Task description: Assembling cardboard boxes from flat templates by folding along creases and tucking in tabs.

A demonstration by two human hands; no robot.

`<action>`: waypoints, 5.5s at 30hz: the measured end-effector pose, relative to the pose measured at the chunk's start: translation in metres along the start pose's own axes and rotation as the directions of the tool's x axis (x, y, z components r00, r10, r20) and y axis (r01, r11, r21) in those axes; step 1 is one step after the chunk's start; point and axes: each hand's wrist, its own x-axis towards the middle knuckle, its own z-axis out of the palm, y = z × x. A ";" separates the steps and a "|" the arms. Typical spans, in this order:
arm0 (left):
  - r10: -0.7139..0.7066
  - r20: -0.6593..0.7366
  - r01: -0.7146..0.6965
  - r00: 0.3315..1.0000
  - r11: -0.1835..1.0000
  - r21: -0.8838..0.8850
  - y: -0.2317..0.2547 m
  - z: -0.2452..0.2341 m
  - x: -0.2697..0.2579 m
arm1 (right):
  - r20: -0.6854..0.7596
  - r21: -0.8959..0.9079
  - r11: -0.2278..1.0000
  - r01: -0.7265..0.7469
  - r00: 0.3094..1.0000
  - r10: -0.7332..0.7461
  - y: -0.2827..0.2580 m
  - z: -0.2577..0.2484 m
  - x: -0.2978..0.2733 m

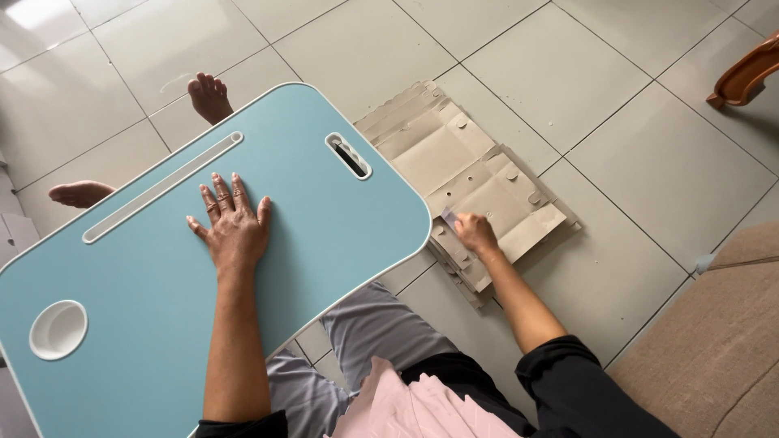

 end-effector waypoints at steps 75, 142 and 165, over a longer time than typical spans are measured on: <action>0.234 -0.446 -0.077 0.864 0.937 0.341 -0.091 -0.054 -0.204 | -0.065 0.063 0.415 0.908 0.419 -0.906 -0.338 -0.120 -0.079; 0.125 0.118 -0.113 0.985 0.989 -0.098 -0.038 -0.039 -0.075 | -0.403 -0.451 0.482 0.751 0.311 -0.861 -0.523 -0.039 0.057; -0.274 0.056 0.276 0.960 0.961 -0.018 -0.078 -0.013 -0.004 | 0.104 -0.265 0.734 0.625 0.776 -0.623 -0.495 -0.044 -0.004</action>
